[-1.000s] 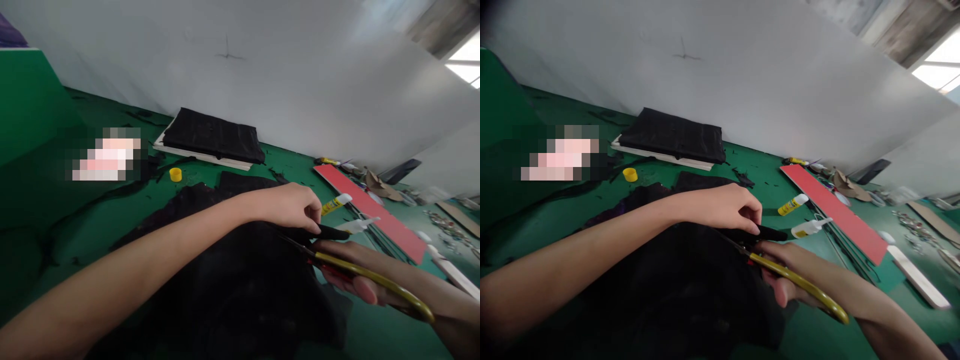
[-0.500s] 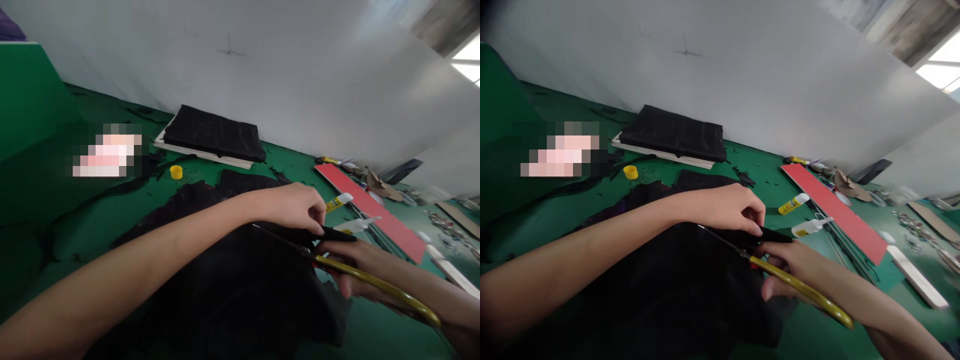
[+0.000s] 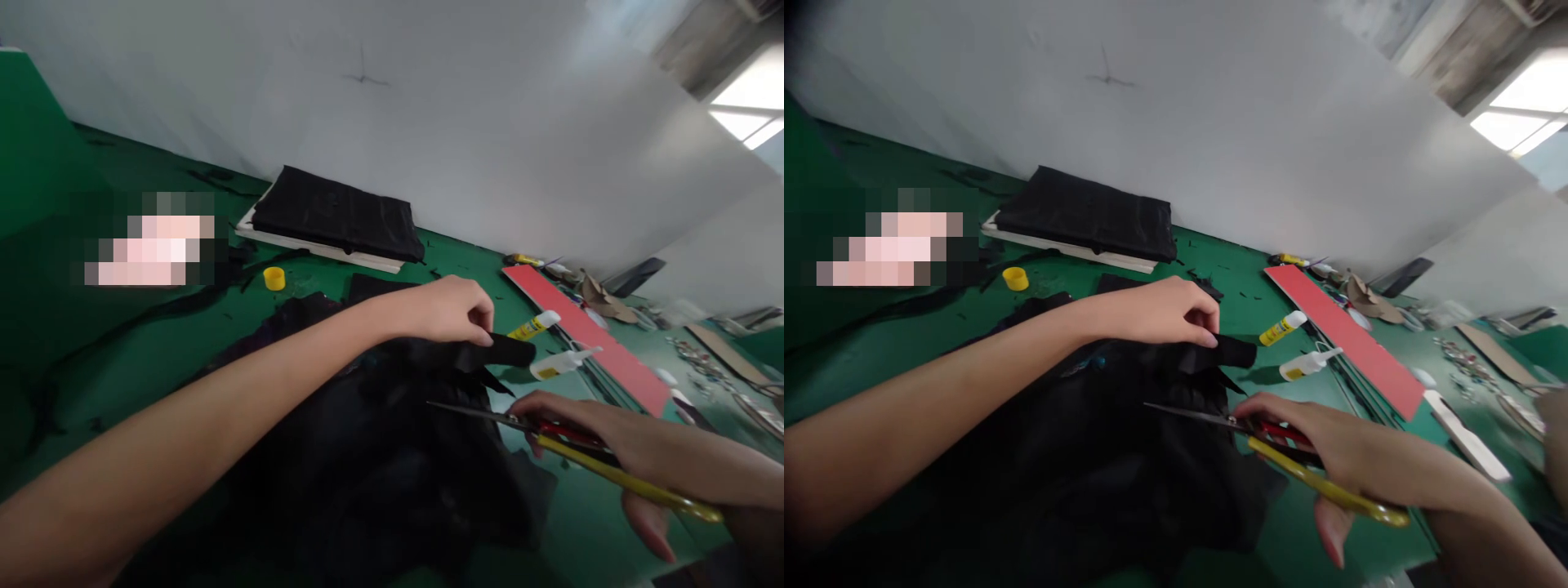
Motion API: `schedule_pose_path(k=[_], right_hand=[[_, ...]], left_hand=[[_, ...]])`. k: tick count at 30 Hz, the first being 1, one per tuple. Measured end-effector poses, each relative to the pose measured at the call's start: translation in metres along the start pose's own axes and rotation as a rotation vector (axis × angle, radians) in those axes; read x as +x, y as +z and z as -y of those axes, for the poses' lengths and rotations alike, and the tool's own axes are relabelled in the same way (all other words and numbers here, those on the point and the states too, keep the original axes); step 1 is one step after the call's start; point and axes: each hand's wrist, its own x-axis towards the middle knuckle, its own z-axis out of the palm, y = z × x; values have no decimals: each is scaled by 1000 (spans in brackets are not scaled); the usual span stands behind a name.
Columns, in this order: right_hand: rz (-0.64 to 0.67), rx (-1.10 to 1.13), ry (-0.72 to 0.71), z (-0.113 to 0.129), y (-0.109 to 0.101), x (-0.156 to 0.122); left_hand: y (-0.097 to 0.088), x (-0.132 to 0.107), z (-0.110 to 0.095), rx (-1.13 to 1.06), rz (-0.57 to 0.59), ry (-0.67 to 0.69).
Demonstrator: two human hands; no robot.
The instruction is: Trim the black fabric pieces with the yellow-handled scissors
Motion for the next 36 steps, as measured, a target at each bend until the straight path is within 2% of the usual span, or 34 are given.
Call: schedule_pose_path(k=[3,9,11,14,16,20,25,28,31,33,35,36], right_hand=[[139,61,15,0,-12,-5],[99,12,-64,0,-16,-1],[100,-15,-43,5,-15,0],[124,-45,-5,7,-15,-2],[108,-47,0,5,-15,-6],[81,-77,-3,-6,-12,-12],[93,-74,-27,-10,-15,-16],[87,-31,2,-14,-22,-21],[101,104,55,-38,-22,-27],[78,354,27,-64,-11,-31],[-41,717,-96,-86,7,-31],[-119,794,-135,-91,17,-29]], left_hand=[[-3,1,5,-3,-14,-18],[2,2,8,18,-27,-6],[4,1,4,84,-51,-3],[8,-2,-8,198,-60,73],[11,-4,-16,196,65,96],[15,-7,-23,194,418,-96],[14,-6,-16,273,535,-202],[12,-4,-11,268,557,-195],[8,-1,-2,188,572,-122],[7,1,5,117,577,-83],[7,3,11,37,578,-50],[8,4,14,-5,575,-34]])
